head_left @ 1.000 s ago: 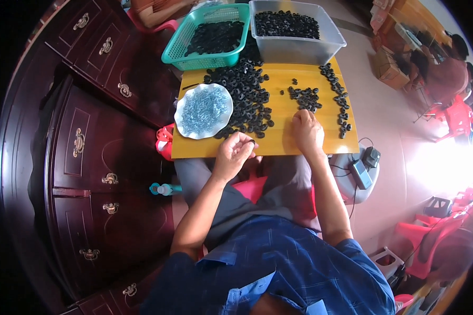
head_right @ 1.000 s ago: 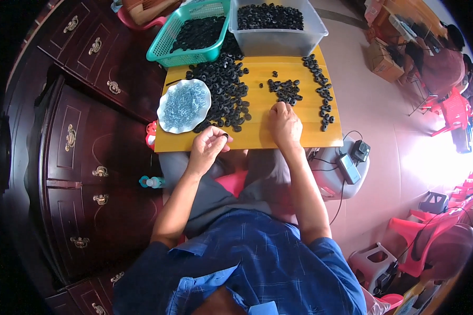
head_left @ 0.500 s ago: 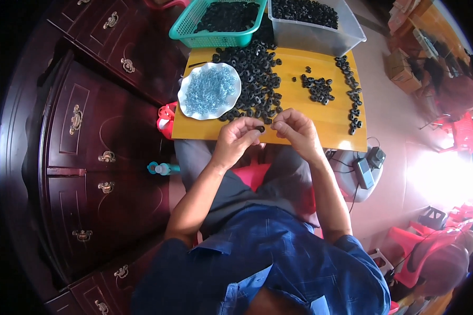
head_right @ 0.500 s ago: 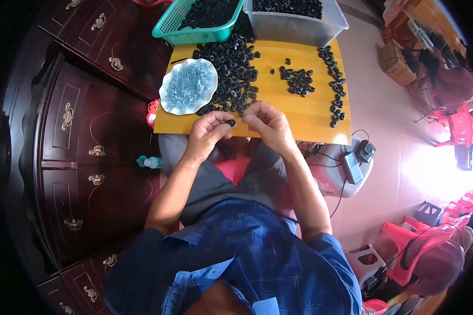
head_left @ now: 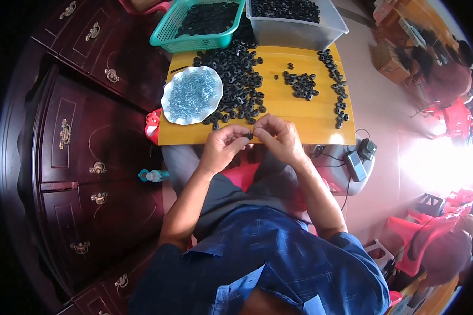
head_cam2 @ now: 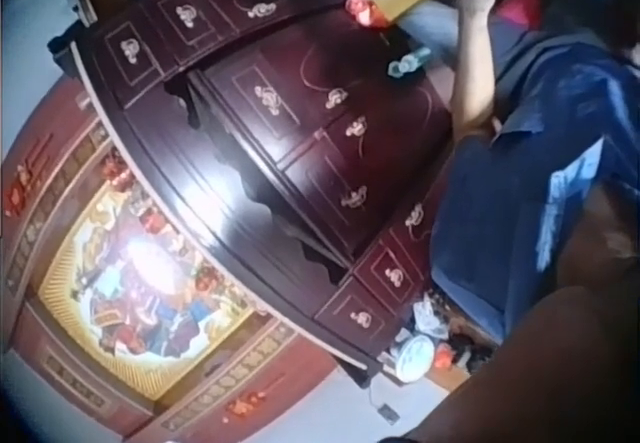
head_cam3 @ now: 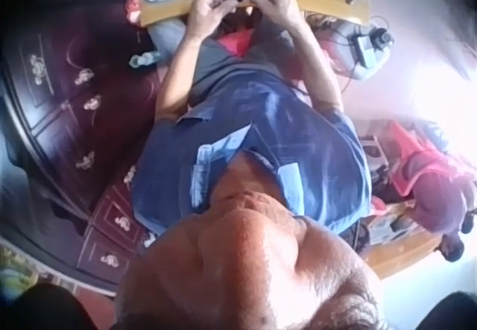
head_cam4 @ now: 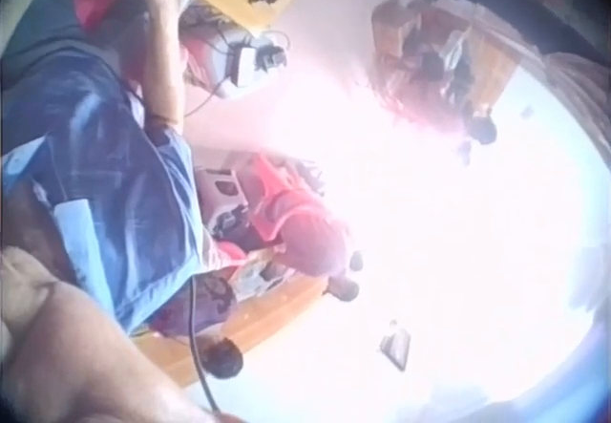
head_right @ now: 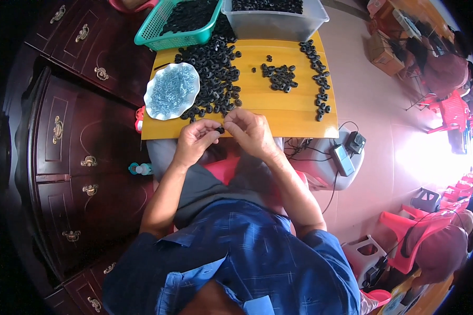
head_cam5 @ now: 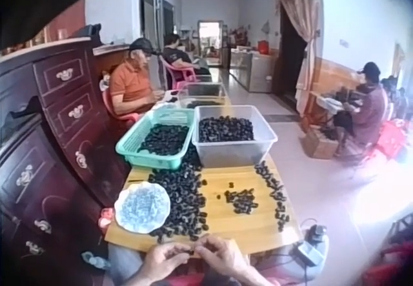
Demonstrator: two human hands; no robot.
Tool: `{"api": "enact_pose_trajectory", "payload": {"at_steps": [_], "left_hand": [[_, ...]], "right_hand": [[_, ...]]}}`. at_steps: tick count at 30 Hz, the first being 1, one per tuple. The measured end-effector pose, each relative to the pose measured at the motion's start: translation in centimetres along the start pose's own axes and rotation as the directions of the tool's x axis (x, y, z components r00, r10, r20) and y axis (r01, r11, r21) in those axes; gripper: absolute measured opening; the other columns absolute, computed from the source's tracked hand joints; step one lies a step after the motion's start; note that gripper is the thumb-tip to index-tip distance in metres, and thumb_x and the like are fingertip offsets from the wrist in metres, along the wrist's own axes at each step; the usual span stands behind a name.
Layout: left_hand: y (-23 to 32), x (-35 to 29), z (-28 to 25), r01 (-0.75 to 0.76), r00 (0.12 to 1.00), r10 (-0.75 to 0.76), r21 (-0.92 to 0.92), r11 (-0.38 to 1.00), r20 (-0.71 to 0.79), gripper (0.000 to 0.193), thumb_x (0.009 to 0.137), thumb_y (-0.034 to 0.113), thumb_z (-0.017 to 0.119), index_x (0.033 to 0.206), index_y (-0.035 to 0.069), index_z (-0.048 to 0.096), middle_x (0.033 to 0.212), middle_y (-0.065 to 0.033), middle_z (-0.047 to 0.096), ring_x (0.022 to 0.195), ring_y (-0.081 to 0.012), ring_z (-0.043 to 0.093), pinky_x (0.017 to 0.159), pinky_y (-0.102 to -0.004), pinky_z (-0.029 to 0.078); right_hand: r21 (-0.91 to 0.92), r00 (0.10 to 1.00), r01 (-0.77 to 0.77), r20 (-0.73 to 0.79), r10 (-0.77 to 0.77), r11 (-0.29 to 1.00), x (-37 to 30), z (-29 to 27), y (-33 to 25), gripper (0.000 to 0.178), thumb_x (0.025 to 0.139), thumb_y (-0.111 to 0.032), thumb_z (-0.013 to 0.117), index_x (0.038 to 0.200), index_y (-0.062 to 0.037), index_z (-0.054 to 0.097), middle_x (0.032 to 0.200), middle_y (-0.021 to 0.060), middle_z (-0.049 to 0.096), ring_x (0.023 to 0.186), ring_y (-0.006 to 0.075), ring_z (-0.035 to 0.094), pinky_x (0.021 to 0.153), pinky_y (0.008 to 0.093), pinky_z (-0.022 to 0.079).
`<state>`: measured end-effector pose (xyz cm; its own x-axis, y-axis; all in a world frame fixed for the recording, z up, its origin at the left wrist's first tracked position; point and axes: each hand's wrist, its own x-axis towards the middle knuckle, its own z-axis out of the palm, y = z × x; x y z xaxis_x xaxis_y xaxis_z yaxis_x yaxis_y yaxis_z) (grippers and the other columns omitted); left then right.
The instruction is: The person picks up a black plastic piece and a small blue bead by hand, inserts the bead into the piece, and places the assembled item onto the table. This process is repeated multiple times using components from the containers and piles on the table.
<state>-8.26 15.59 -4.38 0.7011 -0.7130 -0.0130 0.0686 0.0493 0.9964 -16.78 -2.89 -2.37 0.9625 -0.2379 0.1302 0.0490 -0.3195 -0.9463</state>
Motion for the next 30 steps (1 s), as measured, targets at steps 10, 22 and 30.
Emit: {"api": "enact_pose_trajectory", "payload": {"at_steps": [10, 22, 30], "left_hand": [[0.4, -0.04, -0.03, 0.016, 0.999, -0.019, -0.1, 0.995, -0.027, 0.018, 0.095, 0.005, 0.065, 0.112, -0.002, 0.065, 0.092, -0.0028, 0.069, 0.077, -0.008, 0.065, 0.072, -0.0217, 0.054], [0.32, -0.01, -0.17, 0.025, 0.999, -0.026, -0.052, 0.998, -0.021, 0.018, 0.094, 0.002, 0.064, 0.112, -0.002, 0.066, 0.094, -0.0023, 0.069, 0.077, -0.0062, 0.063, 0.071, -0.0204, 0.053], [0.61, -0.13, 0.05, -0.026, 0.999, 0.031, 0.171, 0.985, -0.029, 0.016, 0.093, -0.001, 0.065, 0.109, -0.002, 0.067, 0.089, -0.0013, 0.068, 0.075, -0.0058, 0.062, 0.069, -0.0203, 0.052]], "right_hand": [[0.018, 1.0, -0.022, 0.017, 0.021, 1.0, -0.15, -0.15, -0.2, 0.009, 0.092, -0.011, 0.069, 0.094, -0.0029, 0.064, 0.075, -0.0019, 0.063, 0.066, 0.0047, 0.056, 0.062, 0.0236, 0.048], [0.018, 0.998, -0.03, 0.061, 0.028, 0.999, -0.08, -0.05, -0.03, 0.009, 0.091, -0.009, 0.069, 0.094, -0.0023, 0.064, 0.077, -0.0022, 0.063, 0.068, 0.0042, 0.057, 0.064, 0.0227, 0.048], [-0.008, 0.994, 0.03, 0.109, -0.029, 1.0, -0.18, -0.24, 0.17, 0.008, 0.092, -0.008, 0.069, 0.093, -0.0018, 0.065, 0.078, -0.0006, 0.065, 0.069, 0.0051, 0.058, 0.065, 0.0236, 0.05]]}}
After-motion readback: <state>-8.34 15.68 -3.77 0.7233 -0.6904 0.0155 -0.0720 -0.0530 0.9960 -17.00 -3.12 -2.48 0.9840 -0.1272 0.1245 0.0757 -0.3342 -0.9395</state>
